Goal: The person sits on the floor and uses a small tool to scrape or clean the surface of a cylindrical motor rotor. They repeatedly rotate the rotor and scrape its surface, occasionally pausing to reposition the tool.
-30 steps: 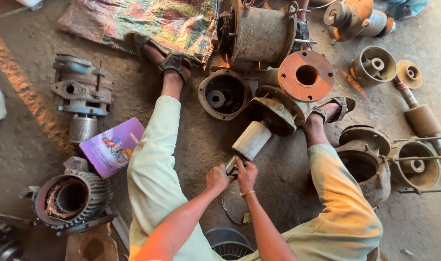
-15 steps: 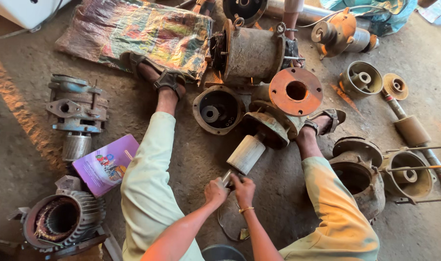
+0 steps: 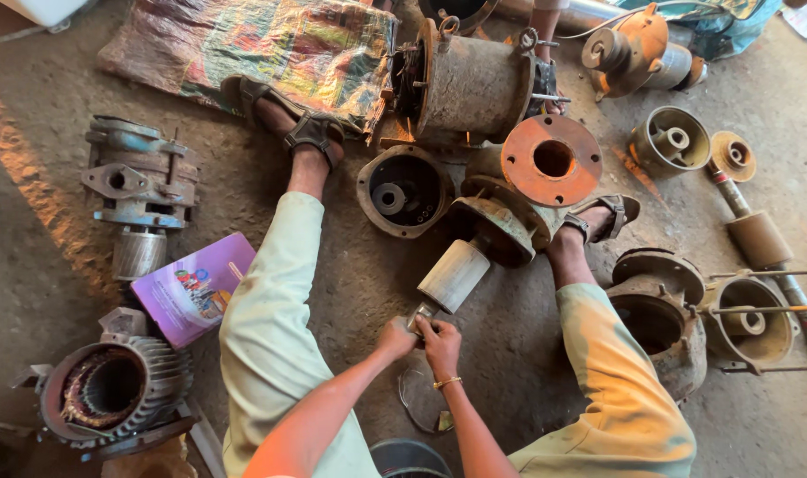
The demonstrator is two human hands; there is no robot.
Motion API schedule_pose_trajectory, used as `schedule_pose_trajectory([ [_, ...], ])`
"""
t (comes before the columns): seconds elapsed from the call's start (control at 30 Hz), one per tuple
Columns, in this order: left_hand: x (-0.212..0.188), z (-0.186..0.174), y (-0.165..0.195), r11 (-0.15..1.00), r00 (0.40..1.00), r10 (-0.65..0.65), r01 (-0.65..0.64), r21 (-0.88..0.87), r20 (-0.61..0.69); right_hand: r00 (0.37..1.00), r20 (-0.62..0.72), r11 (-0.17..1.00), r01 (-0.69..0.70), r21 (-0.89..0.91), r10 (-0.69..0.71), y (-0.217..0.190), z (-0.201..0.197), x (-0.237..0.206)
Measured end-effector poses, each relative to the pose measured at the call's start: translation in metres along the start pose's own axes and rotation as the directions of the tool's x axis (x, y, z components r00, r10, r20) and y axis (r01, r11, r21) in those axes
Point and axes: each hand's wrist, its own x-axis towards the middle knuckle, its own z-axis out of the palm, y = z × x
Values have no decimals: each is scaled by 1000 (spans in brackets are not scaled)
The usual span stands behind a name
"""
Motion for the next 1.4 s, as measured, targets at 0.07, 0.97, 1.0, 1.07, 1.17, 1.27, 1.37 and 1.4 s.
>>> schedule_pose_trajectory([
  [0.07, 5, 0, -2, 989, 999, 51, -49, -142, 17, 997, -75, 982, -3, -189, -11, -1, 0, 0],
  [0.97, -9, -29, 1, 826, 969, -194, 77, 558, 153, 994, -108, 943, -7, -333, -31, -5, 4, -9],
  [1.0, -8, -27, -1, 831, 975, -172, 69, 552, 137, 995, -74, 956, 45, -289, -69, -1, 4, -10],
  [1.07, -5, -23, -3, 840, 988, -117, 43, 541, 102, 987, -17, 970, 154, -191, -160, 3, 5, -11],
  [1.17, -3, -18, -7, 840, 981, -161, 77, 538, 111, 991, -76, 990, 104, -98, -112, 6, 7, -11],
  [1.27, -3, -16, -9, 864, 984, -148, 82, 497, 97, 988, -151, 963, -10, -270, -32, 6, 8, -10],
  [1.37, -4, -16, -9, 891, 996, -93, 77, 447, 14, 978, -9, 973, 208, -103, -210, 3, 8, -10],
  [1.4, -5, -16, -9, 884, 993, -112, 80, 461, 43, 985, -49, 983, 159, -90, -164, 3, 7, -9],
])
